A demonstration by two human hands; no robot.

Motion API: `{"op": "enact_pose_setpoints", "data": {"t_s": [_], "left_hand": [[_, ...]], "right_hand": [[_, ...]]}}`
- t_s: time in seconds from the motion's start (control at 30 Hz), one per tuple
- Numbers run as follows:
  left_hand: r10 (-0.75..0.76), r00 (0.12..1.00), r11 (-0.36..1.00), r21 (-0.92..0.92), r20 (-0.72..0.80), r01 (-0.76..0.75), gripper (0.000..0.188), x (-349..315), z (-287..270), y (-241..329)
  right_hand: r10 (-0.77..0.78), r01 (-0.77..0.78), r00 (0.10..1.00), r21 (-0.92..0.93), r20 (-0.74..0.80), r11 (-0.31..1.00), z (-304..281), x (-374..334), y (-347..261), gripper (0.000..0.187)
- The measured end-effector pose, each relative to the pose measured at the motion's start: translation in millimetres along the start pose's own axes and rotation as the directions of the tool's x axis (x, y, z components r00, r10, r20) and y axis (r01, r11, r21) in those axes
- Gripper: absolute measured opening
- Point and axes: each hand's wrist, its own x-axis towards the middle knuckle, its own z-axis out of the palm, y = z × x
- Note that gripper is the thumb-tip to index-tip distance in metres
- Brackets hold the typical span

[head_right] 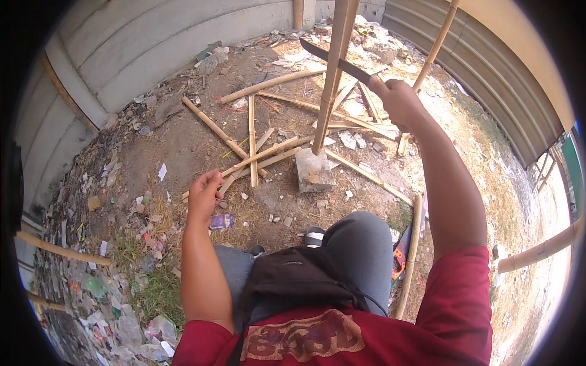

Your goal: The person uses a machete and a wooden stick to split a piece of bamboo vertically. They repeatedly strike the machete with the stick to drive it through the bamboo, then pull the split pieces apart.

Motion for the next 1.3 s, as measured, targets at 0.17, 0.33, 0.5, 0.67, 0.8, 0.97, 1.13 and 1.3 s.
{"op": "enact_pose_setpoints", "data": {"t_s": [0.17,0.33,0.5,0.67,0.8,0.97,1.13,1.3], "left_hand": [[-0.028,1.0,0.998,-0.05,0.012,0.028,0.038,-4,4,5],[-0.064,0.998,0.997,-0.032,0.021,0.065,0.042,-7,7,16],[-0.035,0.999,0.999,0.023,0.034,0.034,0.041,-1,9,8],[-0.033,0.999,0.998,0.057,0.02,0.031,0.043,2,5,2],[0.015,0.997,0.998,0.055,0.07,-0.019,0.042,5,15,-11],[0.195,0.93,0.944,0.198,0.311,-0.264,0.051,-5,94,1],[0.054,0.885,0.998,-0.049,0.463,-0.036,0.057,1,179,68],[-0.136,0.849,0.932,0.357,0.511,-0.066,0.047,22,194,99]], "right_hand": [[-0.136,0.145,0.979,0.052,-0.154,0.988,-44,-18,-9,0.058],[0.102,-0.095,0.987,-0.057,0.128,0.994,30,-11,18,0.06],[0.13,-0.13,0.988,-0.001,0.081,0.991,80,26,41,0.056],[0.149,-0.187,0.977,0.271,0.155,0.944,88,22,53,0.048],[0.157,-0.35,0.928,0.648,0.337,0.677,103,-11,47,0.027],[0.094,-0.19,0.982,0.819,0.166,0.542,158,-48,22,0.032],[0.143,-0.057,0.989,0.811,-0.033,0.582,208,-66,10,0.043],[0.035,-0.181,0.982,0.864,0.187,0.471,188,-90,-5,0.046]]}}
